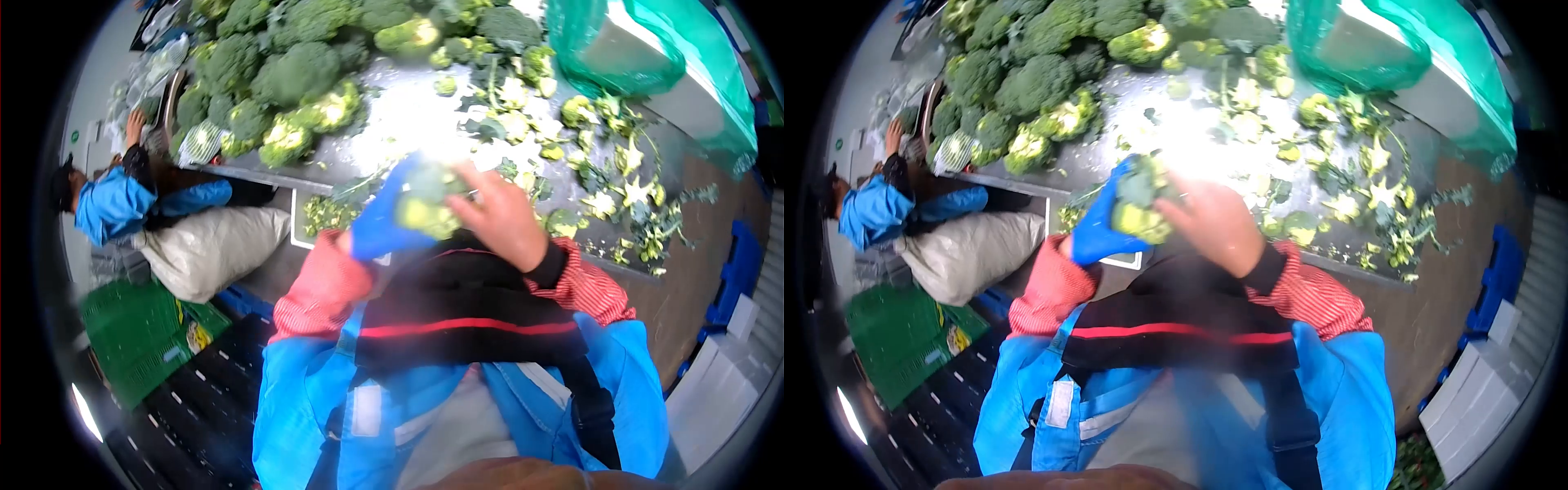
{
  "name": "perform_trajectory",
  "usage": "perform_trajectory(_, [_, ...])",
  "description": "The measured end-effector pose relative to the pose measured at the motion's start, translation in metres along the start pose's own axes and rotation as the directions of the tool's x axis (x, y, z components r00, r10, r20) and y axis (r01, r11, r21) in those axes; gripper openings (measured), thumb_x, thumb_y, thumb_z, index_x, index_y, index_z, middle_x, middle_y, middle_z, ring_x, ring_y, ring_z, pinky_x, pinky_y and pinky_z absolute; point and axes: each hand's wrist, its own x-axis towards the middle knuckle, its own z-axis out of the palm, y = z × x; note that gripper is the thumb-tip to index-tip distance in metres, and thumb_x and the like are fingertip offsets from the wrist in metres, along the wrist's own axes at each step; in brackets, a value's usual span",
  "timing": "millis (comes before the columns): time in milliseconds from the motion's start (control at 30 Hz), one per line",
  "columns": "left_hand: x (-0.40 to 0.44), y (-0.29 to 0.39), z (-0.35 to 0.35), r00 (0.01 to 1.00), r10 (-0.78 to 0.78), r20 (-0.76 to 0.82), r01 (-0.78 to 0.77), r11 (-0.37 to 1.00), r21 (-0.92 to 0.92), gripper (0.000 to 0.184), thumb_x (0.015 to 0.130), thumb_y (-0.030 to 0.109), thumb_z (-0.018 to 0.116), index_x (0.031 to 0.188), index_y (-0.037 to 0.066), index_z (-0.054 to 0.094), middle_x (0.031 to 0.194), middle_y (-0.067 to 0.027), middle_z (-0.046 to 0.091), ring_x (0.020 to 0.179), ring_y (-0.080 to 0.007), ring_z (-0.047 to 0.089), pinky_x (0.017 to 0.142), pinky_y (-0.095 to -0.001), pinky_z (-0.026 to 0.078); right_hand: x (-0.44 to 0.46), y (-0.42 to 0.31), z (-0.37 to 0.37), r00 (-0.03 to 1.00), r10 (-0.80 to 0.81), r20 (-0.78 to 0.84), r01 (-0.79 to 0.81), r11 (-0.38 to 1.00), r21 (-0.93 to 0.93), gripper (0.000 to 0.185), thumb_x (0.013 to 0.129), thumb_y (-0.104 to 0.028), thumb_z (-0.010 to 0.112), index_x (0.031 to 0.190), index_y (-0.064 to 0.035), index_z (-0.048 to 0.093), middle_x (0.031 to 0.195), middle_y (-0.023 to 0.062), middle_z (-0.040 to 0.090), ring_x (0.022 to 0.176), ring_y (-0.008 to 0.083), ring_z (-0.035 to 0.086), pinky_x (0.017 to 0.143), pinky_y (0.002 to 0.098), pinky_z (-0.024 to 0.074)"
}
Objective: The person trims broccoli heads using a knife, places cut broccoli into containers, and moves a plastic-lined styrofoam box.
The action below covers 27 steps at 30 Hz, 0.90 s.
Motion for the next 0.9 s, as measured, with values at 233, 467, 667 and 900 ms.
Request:
perform_trajectory(233, [-0.168,-0.091,-0.141,0.793,-0.252,-0.554,0.336,0.940,0.054,0.093,0.069,0.009,0.082,0.147,0.005,0.031,0.138,-0.0111,0.045,0.125,-0.0223,0.046,0.103,-0.0356,0.041,0.026,-0.037,0.137,0.843,-0.169,0.510,0.106,0.983,0.149,0.051,0.091,-0.037,0.059,0.134,-0.0109,0.046,0.087,0.0214,0.060,0.075,0.0395,0.062,0.065,0.0472,0.0500])
perform_trajectory(467, [-0.074,-0.075,-0.071,0.844,-0.002,-0.537,0.130,0.971,0.201,0.068,0.076,0.002,0.074,0.138,0.010,0.047,0.126,-0.0080,0.054,0.108,-0.0191,0.056,0.089,-0.0322,0.049,-0.015,0.024,0.034,0.996,0.074,0.053,-0.071,0.996,-0.063,0.042,0.087,-0.036,0.065,0.111,-0.0028,0.058,0.090,0.0159,0.059,0.080,0.0370,0.061,0.066,0.0430,0.0499])
perform_trajectory(667, [0.029,-0.056,0.022,0.884,0.435,0.171,-0.374,0.440,0.816,0.062,0.073,0.012,0.076,0.130,0.008,0.052,0.117,-0.0158,0.057,0.113,-0.0354,0.052,0.099,-0.0433,0.040,-0.087,0.094,-0.075,0.827,0.455,-0.330,-0.560,0.621,-0.549,0.061,0.078,-0.044,0.074,0.126,-0.0098,0.054,0.087,0.0189,0.059,0.072,0.0378,0.062,0.060,0.0438,0.0511])
perform_trajectory(900, [0.067,-0.098,0.078,0.875,0.215,0.435,-0.458,0.660,0.595,0.052,0.081,0.016,0.066,0.131,0.012,0.052,0.130,-0.0178,0.050,0.116,-0.0357,0.051,0.098,-0.0432,0.043,-0.119,0.152,-0.054,0.657,0.708,-0.258,-0.695,0.702,0.157,0.053,0.079,-0.026,0.073,0.123,-0.0058,0.050,0.088,0.0122,0.064,0.076,0.0231,0.065,0.068,0.0315,0.0503])
